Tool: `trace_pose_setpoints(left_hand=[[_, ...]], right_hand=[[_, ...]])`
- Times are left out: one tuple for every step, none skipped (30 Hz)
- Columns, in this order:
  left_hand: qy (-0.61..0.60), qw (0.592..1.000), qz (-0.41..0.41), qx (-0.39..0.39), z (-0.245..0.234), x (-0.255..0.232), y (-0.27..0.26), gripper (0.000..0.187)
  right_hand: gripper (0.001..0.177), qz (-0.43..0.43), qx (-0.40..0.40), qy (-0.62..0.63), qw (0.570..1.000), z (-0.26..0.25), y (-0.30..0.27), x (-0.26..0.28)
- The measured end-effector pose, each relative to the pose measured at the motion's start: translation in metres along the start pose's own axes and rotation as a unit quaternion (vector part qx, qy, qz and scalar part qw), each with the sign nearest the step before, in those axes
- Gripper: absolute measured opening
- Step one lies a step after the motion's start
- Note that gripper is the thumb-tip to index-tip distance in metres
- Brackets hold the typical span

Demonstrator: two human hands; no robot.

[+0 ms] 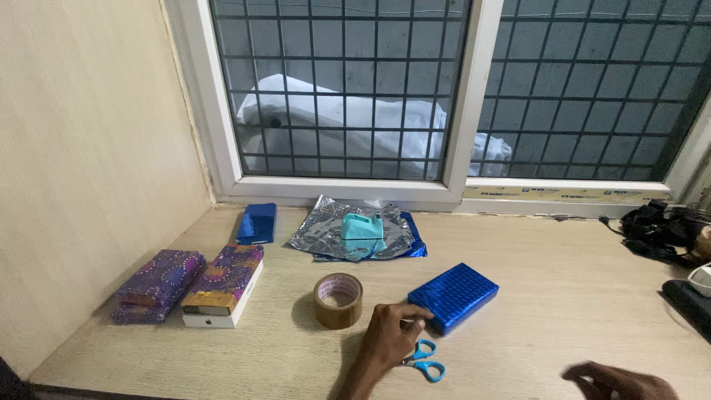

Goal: The person wraps a small rectangular box with blue wrapping paper, folds the edges, and secures them with tape. They then wrap a second box with patterned paper and a third box with silver paper, using scissors to trim excess and tape to seal the packages.

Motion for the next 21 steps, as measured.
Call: trace_pose_setpoints(left_hand=[[-0.002, 1.000, -0.007, 0.017, 0.003, 0.001, 0.000, 0.024], [-0.004, 0.999, -0.014, 0.033, 0.007, 0.003, 0.001, 0.024], [-0.011, 1.000, -0.003, 0.021, 0.004, 0.001, 0.002, 0.025], [-0.020, 1.000, 0.007, 0.009, 0.002, -0.001, 0.003, 0.026], [-0.028, 0.999, 0.018, -0.003, 0.000, -0.002, 0.004, 0.027], [-0.024, 1.000, -0.010, -0.014, -0.002, 0.005, 0.005, 0.030], [-0.020, 0.999, -0.037, -0.025, -0.004, 0.012, 0.006, 0.033], [-0.016, 0.997, -0.064, -0.036, -0.005, 0.017, 0.007, 0.036], [0.002, 0.998, -0.039, -0.043, -0.006, 0.013, 0.007, 0.041], [0.020, 0.999, -0.013, -0.049, -0.007, 0.009, 0.006, 0.045], [0.038, 0.998, 0.013, -0.054, -0.007, 0.004, 0.005, 0.051], [0.039, 0.999, -0.002, -0.027, -0.002, 0.006, 0.005, 0.052], [0.041, 0.999, -0.016, 0.001, 0.002, 0.007, 0.004, 0.053], [0.043, 0.998, -0.031, 0.027, 0.005, 0.008, 0.002, 0.054], [0.064, 0.997, -0.008, 0.032, 0.004, 0.002, 0.000, 0.054], [0.083, 0.996, 0.015, 0.039, 0.004, -0.004, -0.002, 0.054], [0.102, 0.993, 0.037, 0.045, 0.006, -0.009, -0.004, 0.054], [0.109, 0.992, 0.018, 0.063, 0.011, -0.008, -0.004, 0.055], [0.117, 0.990, -0.002, 0.082, 0.016, -0.005, -0.004, 0.057], [0.127, 0.987, -0.020, 0.097, 0.018, -0.002, -0.001, 0.058], [0.142, 0.986, -0.004, 0.090, 0.017, -0.005, 0.003, 0.059]], right_hand=[[0.028, -0.013, -0.008, 0.015, 1.000, -0.004, 0.007, 0.012], [0.028, -0.026, -0.020, 0.031, 0.999, -0.009, 0.014, 0.027], [0.032, -0.041, -0.036, 0.067, 0.996, -0.015, 0.018, 0.042], [0.036, -0.056, -0.052, 0.101, 0.992, -0.022, 0.020, 0.057], [0.040, -0.088, -0.059, 0.126, 0.986, -0.027, 0.022, 0.077], [0.045, -0.119, -0.065, 0.151, 0.979, -0.032, 0.022, 0.098], [0.050, -0.151, -0.071, 0.175, 0.970, -0.037, 0.023, 0.120], [0.058, -0.125, -0.044, 0.168, 0.977, -0.037, 0.026, 0.132], [0.067, -0.098, -0.018, 0.160, 0.982, -0.035, 0.028, 0.143], [0.071, -0.126, -0.031, 0.133, 0.983, -0.040, 0.030, 0.162], [0.075, -0.155, -0.044, 0.105, 0.981, -0.044, 0.032, 0.179], [0.079, -0.183, -0.057, 0.078, 0.978, -0.045, 0.034, 0.194], [0.074, -0.174, -0.062, 0.074, 0.980, -0.041, 0.037, 0.199], [0.070, -0.166, -0.067, 0.070, 0.981, -0.034, 0.040, 0.201], [0.065, -0.158, -0.072, 0.067, 0.982, -0.027, 0.044, 0.199], [0.068, -0.172, -0.073, 0.067, 0.980, -0.024, 0.058, 0.197], [0.071, -0.185, -0.073, 0.068, 0.978, -0.025, 0.079, 0.191], [0.075, -0.196, -0.074, 0.067, 0.975, -0.025, 0.099, 0.181], [0.074, -0.228, -0.076, 0.086, 0.967, -0.025, 0.115, 0.170], [0.073, -0.262, -0.081, 0.105, 0.956, -0.025, 0.132, 0.164], [0.073, -0.297, -0.086, 0.125, 0.943, -0.024, 0.148, 0.161]])
Point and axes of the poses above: each hand's wrist, its own y-axis towards the middle knuckle, its own z-axis out of the palm, x = y × z, the point moved 9 cm from there along y, towards the middle knuckle, and after that the axes turned 10 degrees about -z, right-handed, at the moved point
